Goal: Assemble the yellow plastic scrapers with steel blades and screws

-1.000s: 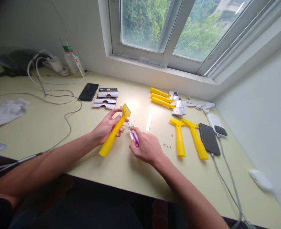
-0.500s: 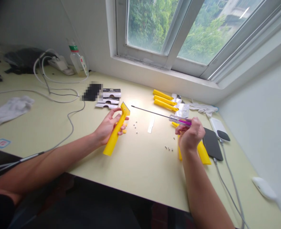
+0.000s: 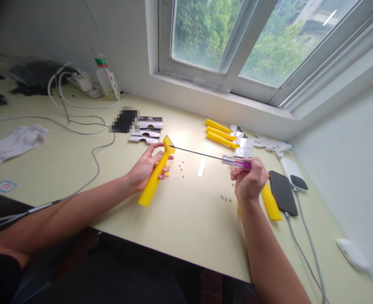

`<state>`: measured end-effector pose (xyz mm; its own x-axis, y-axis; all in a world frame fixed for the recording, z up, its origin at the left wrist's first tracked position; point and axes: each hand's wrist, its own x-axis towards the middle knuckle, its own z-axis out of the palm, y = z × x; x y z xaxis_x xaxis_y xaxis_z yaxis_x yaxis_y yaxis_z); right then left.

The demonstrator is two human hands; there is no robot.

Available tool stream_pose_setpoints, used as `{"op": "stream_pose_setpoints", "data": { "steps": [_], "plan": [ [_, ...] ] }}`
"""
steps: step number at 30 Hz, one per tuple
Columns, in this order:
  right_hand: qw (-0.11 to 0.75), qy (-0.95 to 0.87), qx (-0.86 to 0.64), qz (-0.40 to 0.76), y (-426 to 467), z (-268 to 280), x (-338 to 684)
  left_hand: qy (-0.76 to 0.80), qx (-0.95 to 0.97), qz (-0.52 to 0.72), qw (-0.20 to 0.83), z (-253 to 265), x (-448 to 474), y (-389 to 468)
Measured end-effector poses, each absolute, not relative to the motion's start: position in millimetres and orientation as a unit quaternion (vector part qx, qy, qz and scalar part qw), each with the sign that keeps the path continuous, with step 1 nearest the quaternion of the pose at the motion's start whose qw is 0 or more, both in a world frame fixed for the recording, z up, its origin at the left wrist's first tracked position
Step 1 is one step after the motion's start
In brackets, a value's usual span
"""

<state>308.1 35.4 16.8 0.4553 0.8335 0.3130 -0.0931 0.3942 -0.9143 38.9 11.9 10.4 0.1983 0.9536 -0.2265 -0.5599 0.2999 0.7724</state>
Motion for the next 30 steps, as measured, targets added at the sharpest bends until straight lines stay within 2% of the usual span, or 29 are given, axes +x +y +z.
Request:
{"op": "stream_pose_setpoints", "data": {
  "steps": [10,14,18,21,26,30],
  "plan": [
    [0.716,-0.391,-0.469,0.339,38.3,13.6,311.4,0.366,0.311,0.524,0.703,9.1,38.1,13.8],
    [0.669,-0.328,-0.526,0.411,44.3,8.6,318.2,0.381,0.340,0.531,0.676,8.1,38.7,13.9],
    [0.629,-0.345,-0.501,0.484,48.0,2.4,322.5,0.399,0.348,0.540,0.654,11.0,38.5,14.1],
    [0.648,-0.416,-0.445,0.457,47.5,1.0,321.7,0.414,0.334,0.544,0.649,12.9,37.9,16.0],
    [0.714,-0.462,-0.402,0.340,45.2,2.7,318.7,0.409,0.323,0.549,0.654,9.6,39.0,19.3],
    [0.686,-0.474,-0.465,0.297,44.0,1.4,321.7,0.412,0.329,0.551,0.647,7.0,39.2,20.3]
  ]
}}
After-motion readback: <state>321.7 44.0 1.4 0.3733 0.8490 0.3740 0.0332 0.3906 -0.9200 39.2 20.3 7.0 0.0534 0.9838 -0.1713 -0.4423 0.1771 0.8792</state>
